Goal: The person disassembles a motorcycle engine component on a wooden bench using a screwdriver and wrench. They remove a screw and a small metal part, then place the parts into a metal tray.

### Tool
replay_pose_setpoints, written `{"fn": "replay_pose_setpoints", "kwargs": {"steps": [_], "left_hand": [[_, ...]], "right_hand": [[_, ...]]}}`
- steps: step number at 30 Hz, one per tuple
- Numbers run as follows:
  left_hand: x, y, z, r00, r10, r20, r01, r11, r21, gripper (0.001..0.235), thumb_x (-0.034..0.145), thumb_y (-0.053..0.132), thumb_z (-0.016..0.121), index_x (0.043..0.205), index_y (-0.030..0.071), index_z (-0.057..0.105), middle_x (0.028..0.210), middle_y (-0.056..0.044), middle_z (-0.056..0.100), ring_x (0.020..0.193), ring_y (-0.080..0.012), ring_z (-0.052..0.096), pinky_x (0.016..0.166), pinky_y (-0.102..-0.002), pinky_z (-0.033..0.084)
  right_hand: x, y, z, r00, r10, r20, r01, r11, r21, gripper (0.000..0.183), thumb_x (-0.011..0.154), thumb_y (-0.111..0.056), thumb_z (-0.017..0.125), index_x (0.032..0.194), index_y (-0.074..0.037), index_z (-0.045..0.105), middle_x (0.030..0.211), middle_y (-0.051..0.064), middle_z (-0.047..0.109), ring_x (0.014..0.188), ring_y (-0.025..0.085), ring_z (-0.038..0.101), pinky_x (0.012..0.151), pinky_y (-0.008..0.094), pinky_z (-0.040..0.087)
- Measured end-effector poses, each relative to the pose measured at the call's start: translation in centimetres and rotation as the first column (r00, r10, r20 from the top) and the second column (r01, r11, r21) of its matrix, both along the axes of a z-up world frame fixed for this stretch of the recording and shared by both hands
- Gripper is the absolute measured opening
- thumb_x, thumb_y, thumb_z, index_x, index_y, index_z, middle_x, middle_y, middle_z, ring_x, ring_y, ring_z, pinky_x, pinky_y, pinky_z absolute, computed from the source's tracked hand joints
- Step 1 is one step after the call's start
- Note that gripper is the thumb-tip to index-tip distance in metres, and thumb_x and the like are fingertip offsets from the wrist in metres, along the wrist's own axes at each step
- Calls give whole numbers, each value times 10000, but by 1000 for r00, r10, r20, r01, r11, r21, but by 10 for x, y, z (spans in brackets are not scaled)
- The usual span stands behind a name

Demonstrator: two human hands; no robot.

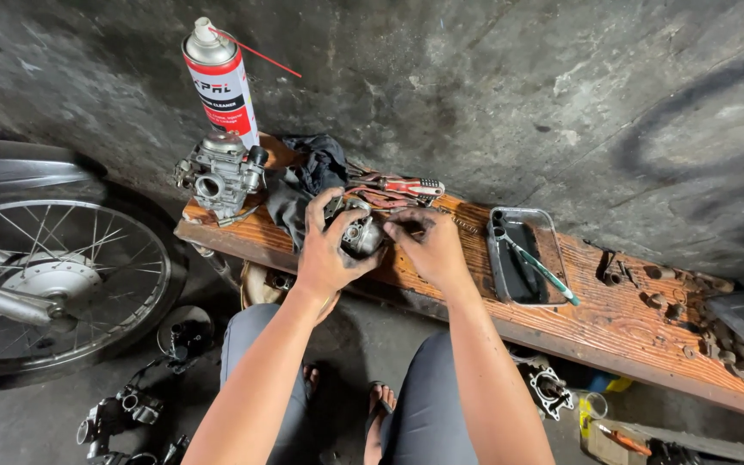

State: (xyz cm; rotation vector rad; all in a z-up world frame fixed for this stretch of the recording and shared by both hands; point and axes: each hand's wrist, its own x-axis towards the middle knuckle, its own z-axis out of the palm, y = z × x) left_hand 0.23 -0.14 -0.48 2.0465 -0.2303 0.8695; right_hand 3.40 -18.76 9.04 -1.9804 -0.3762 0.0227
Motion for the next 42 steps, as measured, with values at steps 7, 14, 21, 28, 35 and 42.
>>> {"fn": "replay_pose_setpoints", "kwargs": {"steps": [7,14,21,28,35,42], "left_hand": [[2,-3,5,992,18,125,-16,1000,-12,564,675,436,908,1145,224,679,1389,-104,452,1288,-404,518,1074,-537,470],[3,-4,7,985,28,171,-29,1000,6,567,674,436,907,1147,220,682,1383,-118,465,1276,-417,520,1067,-552,454],[2,-2,6,988,-10,154,11,1000,-10,564,677,425,912,1142,205,680,1388,-118,455,1298,-419,499,1089,-544,433],[0,2,17,987,-64,147,80,991,-110,482,782,419,880,1163,211,671,1419,-111,421,1333,-370,482,1126,-524,399],[5,11,11,990,-58,131,75,989,-125,256,1064,402,505,1143,230,678,1356,-102,464,1264,-350,534,1092,-494,422],[8,15,6,993,-21,119,48,974,-222,342,1074,468,446,1136,228,682,1304,-99,480,1258,-332,548,1103,-475,408]], "right_hand": [[-11,-49,-26,988,-128,87,152,912,-380,156,856,-166,755,970,-81,817,903,153,787,914,350,749,772,431,588],[-16,-49,-26,990,-132,56,143,879,-456,240,882,-128,736,1076,6,781,910,207,770,815,348,753,650,396,598],[-33,-13,-2,954,153,258,-119,982,-143,663,674,-94,857,1307,-21,673,1223,236,709,1116,472,661,875,543,572],[-33,11,-30,948,104,302,-98,995,-34,520,772,-42,838,1260,50,685,1189,247,721,1058,435,705,859,480,602],[-36,16,-34,970,29,240,-67,986,155,539,759,-39,883,1251,38,676,1123,220,713,898,347,747,701,384,657],[-36,-3,-39,999,-4,40,-12,919,395,624,700,63,872,1242,-24,575,1202,146,614,1048,300,658,877,433,609]]}}
